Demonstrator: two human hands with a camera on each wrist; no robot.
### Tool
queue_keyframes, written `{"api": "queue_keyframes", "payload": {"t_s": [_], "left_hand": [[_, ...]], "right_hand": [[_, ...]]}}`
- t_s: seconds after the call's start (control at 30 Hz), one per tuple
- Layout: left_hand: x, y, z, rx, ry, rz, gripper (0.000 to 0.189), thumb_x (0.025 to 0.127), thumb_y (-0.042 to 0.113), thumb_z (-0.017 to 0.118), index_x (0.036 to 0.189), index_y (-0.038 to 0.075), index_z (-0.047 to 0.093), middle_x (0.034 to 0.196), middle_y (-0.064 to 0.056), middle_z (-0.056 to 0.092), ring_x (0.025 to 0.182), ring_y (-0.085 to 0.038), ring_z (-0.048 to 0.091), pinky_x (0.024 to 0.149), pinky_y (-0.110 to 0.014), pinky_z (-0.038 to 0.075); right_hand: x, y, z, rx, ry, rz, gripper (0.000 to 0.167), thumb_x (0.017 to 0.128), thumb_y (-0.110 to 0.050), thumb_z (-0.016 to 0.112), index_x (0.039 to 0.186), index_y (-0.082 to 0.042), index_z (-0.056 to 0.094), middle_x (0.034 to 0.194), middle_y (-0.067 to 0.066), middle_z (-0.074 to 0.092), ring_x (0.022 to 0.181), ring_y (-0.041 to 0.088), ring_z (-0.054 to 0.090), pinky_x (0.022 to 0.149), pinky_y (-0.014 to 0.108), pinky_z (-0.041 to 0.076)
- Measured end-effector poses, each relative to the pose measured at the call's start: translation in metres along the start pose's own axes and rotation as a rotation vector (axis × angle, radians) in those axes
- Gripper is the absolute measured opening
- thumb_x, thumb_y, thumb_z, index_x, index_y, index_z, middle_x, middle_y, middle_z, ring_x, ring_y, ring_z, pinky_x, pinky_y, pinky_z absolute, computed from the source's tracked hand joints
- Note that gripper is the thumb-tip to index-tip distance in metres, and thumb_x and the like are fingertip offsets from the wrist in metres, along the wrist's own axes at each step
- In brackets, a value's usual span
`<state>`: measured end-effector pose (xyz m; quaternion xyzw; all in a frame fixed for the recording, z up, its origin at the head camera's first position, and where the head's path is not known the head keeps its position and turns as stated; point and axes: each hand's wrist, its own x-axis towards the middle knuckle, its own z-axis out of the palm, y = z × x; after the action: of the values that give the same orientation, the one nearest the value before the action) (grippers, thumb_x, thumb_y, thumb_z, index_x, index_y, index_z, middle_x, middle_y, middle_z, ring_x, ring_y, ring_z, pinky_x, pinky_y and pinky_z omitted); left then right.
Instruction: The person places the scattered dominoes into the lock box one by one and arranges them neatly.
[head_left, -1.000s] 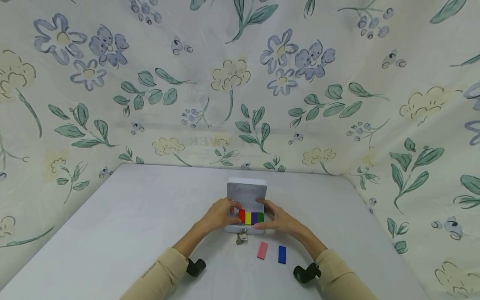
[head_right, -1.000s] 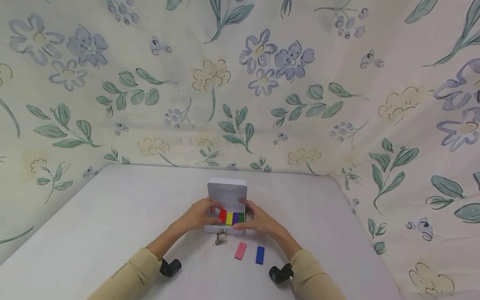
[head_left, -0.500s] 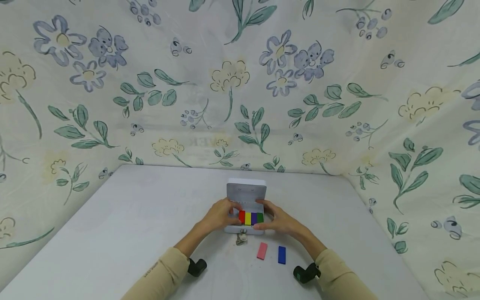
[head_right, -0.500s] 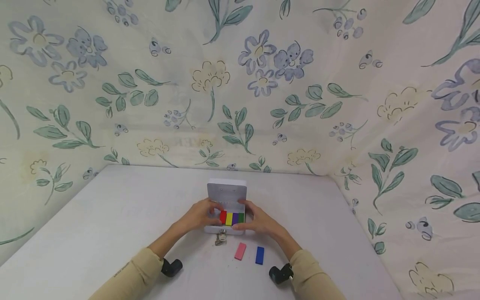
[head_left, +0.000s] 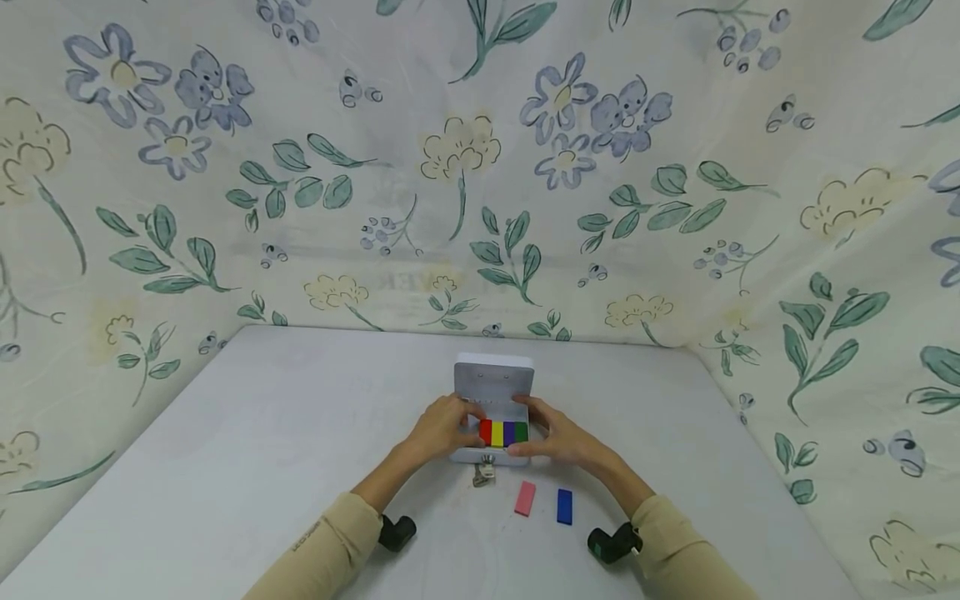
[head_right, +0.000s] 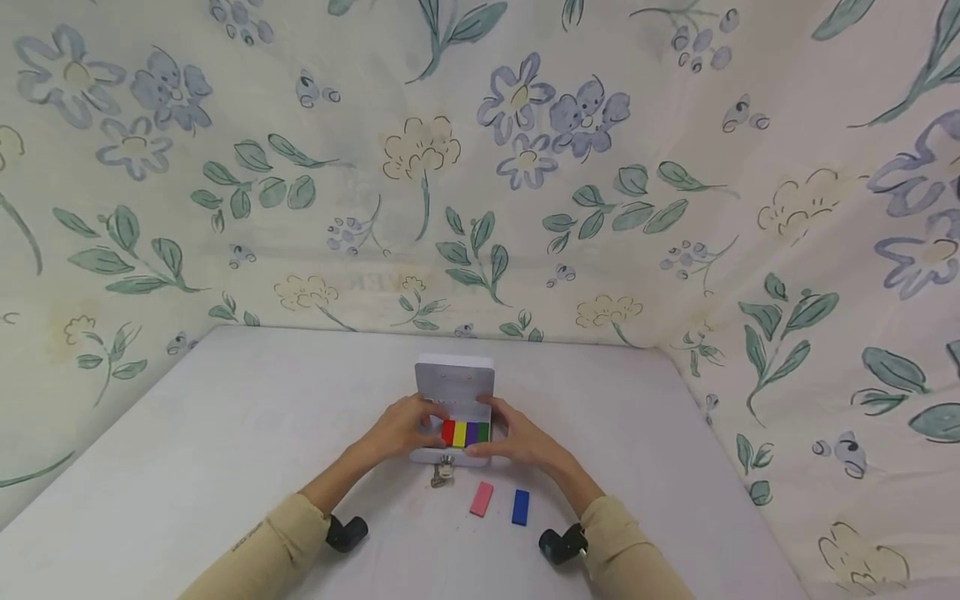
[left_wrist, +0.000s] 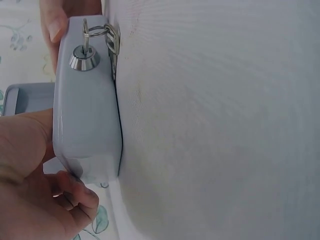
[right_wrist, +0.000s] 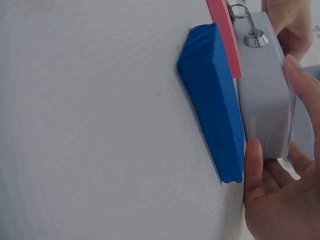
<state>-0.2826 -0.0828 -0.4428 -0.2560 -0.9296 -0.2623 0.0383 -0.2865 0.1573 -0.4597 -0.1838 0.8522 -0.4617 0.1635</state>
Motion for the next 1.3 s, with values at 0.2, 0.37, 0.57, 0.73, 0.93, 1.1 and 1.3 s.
{"api": "queue_keyframes", "payload": {"t_s": [0.2, 0.37, 0.57, 0.73, 0.93, 1.1, 1.3], "left_hand": [[-0.0014, 0.002, -0.0015, 0.004, -0.001, -0.002, 0.031, 0.074, 0.015, 0.086, 0.101, 0.004, 0.075, 0.09, -0.009, 0.065, 0.075, -0.015, 0.051, 0.061, -0.022, 0.038], [-0.0014, 0.0032, -0.0019, 0.003, -0.002, -0.01, 0.031, 0.073, 0.014, 0.086, 0.101, 0.004, 0.076, 0.091, -0.009, 0.066, 0.075, -0.015, 0.051, 0.061, -0.022, 0.037], [-0.0012, 0.0044, -0.0021, 0.003, -0.012, -0.034, 0.032, 0.073, 0.015, 0.086, 0.102, 0.004, 0.076, 0.091, -0.009, 0.067, 0.077, -0.015, 0.05, 0.063, -0.023, 0.038], [-0.0011, 0.0044, -0.0023, 0.013, -0.015, -0.04, 0.032, 0.073, 0.015, 0.086, 0.102, 0.005, 0.076, 0.093, -0.009, 0.067, 0.078, -0.016, 0.052, 0.064, -0.023, 0.039], [-0.0016, 0.0049, -0.0015, 0.019, -0.017, -0.042, 0.032, 0.073, 0.015, 0.086, 0.102, 0.005, 0.076, 0.095, -0.009, 0.066, 0.079, -0.016, 0.053, 0.064, -0.025, 0.04], [-0.0021, 0.0057, -0.0006, 0.018, -0.013, -0.041, 0.032, 0.074, 0.015, 0.085, 0.102, 0.005, 0.076, 0.098, -0.009, 0.067, 0.08, -0.016, 0.053, 0.065, -0.025, 0.041], [-0.0019, 0.0062, 0.001, 0.017, -0.011, -0.047, 0.032, 0.073, 0.015, 0.086, 0.102, 0.005, 0.076, 0.093, -0.008, 0.065, 0.078, -0.016, 0.053, 0.063, -0.025, 0.041]], "right_hand": [[-0.0001, -0.0008, -0.0002, 0.012, -0.003, 0.012, 0.088, 0.08, -0.039, 0.079, 0.153, -0.03, 0.03, 0.164, 0.011, 0.021, 0.151, 0.037, 0.021, 0.118, 0.06, 0.021], [-0.0001, -0.0006, 0.0001, 0.014, -0.002, 0.006, 0.09, 0.079, -0.04, 0.08, 0.153, -0.029, 0.03, 0.164, 0.012, 0.021, 0.15, 0.037, 0.022, 0.118, 0.061, 0.021], [0.0001, 0.0002, 0.0, 0.011, -0.001, 0.006, 0.091, 0.078, -0.041, 0.08, 0.152, -0.028, 0.031, 0.164, 0.012, 0.02, 0.15, 0.037, 0.022, 0.118, 0.061, 0.021], [0.0005, 0.0005, -0.0004, 0.013, 0.001, -0.004, 0.091, 0.078, -0.041, 0.08, 0.153, -0.028, 0.031, 0.164, 0.013, 0.021, 0.15, 0.038, 0.023, 0.117, 0.062, 0.021], [0.0007, 0.0012, -0.0002, 0.006, 0.001, -0.012, 0.091, 0.078, -0.041, 0.08, 0.153, -0.028, 0.03, 0.163, 0.013, 0.021, 0.149, 0.039, 0.023, 0.117, 0.062, 0.022], [-0.0003, 0.0022, -0.0005, 0.011, -0.004, -0.009, 0.089, 0.079, -0.04, 0.079, 0.153, -0.028, 0.03, 0.164, 0.012, 0.021, 0.15, 0.038, 0.022, 0.117, 0.061, 0.021], [-0.0025, 0.0024, -0.0018, 0.006, -0.011, -0.015, 0.089, 0.079, -0.04, 0.079, 0.153, -0.029, 0.03, 0.164, 0.012, 0.021, 0.15, 0.038, 0.023, 0.118, 0.06, 0.022]]}}
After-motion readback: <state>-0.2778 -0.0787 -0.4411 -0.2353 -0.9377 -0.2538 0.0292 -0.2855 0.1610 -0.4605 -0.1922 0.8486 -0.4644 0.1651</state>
